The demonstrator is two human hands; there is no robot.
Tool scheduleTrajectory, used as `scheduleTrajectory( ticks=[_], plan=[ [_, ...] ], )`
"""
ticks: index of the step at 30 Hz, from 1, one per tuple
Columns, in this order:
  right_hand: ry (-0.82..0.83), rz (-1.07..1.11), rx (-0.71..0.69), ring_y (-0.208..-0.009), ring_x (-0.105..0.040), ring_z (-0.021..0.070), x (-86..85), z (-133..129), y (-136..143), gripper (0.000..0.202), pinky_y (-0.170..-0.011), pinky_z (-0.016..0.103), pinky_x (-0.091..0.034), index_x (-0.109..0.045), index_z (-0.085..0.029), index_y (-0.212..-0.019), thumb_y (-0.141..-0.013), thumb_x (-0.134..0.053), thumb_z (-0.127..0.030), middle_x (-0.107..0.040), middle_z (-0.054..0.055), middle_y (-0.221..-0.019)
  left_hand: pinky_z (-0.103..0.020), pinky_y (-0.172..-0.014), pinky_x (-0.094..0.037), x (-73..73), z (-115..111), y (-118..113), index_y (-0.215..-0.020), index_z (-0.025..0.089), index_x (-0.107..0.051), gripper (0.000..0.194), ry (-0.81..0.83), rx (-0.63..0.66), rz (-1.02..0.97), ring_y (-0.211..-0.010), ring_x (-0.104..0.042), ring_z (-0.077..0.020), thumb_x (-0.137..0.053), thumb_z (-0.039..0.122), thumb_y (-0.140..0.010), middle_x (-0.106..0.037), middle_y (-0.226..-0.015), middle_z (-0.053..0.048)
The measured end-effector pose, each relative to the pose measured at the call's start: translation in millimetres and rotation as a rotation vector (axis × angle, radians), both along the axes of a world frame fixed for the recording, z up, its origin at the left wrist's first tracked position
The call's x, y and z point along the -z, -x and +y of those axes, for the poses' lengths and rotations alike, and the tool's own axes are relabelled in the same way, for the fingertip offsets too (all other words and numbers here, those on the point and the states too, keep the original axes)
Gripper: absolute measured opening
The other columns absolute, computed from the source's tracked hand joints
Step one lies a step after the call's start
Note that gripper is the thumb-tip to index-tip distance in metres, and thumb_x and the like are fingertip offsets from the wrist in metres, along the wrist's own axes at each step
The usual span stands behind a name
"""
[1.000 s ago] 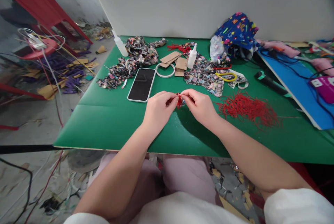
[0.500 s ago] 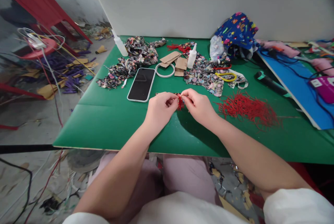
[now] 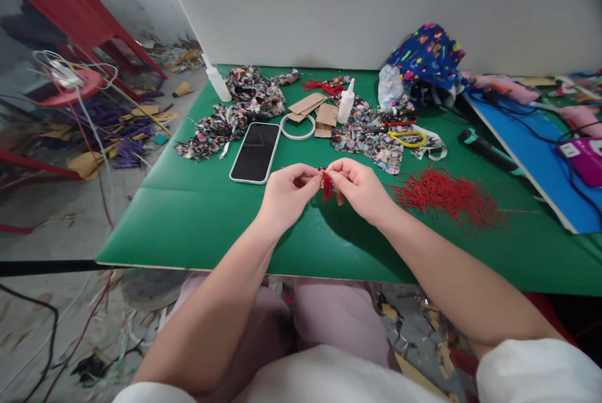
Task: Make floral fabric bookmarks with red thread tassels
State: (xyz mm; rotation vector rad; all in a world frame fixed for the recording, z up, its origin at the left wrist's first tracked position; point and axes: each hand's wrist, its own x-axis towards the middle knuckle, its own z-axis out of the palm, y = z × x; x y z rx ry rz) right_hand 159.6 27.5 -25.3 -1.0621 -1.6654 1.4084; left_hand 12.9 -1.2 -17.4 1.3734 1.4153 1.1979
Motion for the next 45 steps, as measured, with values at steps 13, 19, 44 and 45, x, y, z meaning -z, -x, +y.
scheduleTrajectory(
  ticks=[13, 19, 44, 45],
  plan=[
    [-0.209, -0.172, 0.091, -0.048, -0.045, 0.0062, -2.7, -2.5, 0.1, 0.019, -0.046, 0.019, -0.035, -0.054, -0.017, -0.084, -0.085, -0.044, -0.034, -0.053, -0.003, -0.063, -0.022, -0.057, -0.043, -2.7, -0.2, 6.5, -0.078, 0.017, -0.067, 0.013, -0.192, 0.011, 0.372, -0.062, -0.057, -0.0107, -0.057, 0.026, -0.077, -0.066, -0.071, -0.001],
    [-0.535, -0.463, 0.100, -0.054, -0.047, 0.0082, -2.4, -4.3, -2.1, 0.018, -0.056, 0.020, -0.033, -0.056, -0.017, -0.088, -0.087, -0.042, -0.028, -0.055, -0.002, -0.063, -0.022, -0.059, -0.041, -2.8, -2.4, 5.0, -0.079, 0.017, -0.066, 0.011, -0.354, 0.005, 0.688, -0.063, -0.055, -0.0112, -0.054, 0.018, -0.077, -0.063, -0.068, 0.000],
    [-0.530, -0.518, 0.089, -0.053, -0.046, 0.0101, -5.7, -3.8, -3.2, 0.018, -0.056, 0.021, -0.031, -0.055, -0.018, -0.087, -0.087, -0.039, -0.026, -0.054, -0.002, -0.060, -0.023, -0.062, -0.041, -5.6, -3.8, 2.8, -0.081, 0.019, -0.067, 0.018, -0.349, -0.030, 0.760, -0.066, -0.057, -0.0130, -0.050, 0.016, -0.079, -0.064, -0.071, -0.001],
    [-0.529, -0.517, 0.088, -0.053, -0.046, 0.0100, -5.6, -3.7, -3.3, 0.017, -0.056, 0.021, -0.031, -0.055, -0.018, -0.086, -0.087, -0.039, -0.026, -0.054, -0.002, -0.060, -0.023, -0.062, -0.041, -5.8, -3.7, 2.8, -0.080, 0.019, -0.067, 0.017, -0.349, -0.031, 0.761, -0.066, -0.056, -0.0130, -0.050, 0.016, -0.078, -0.064, -0.070, -0.001]
  ],
)
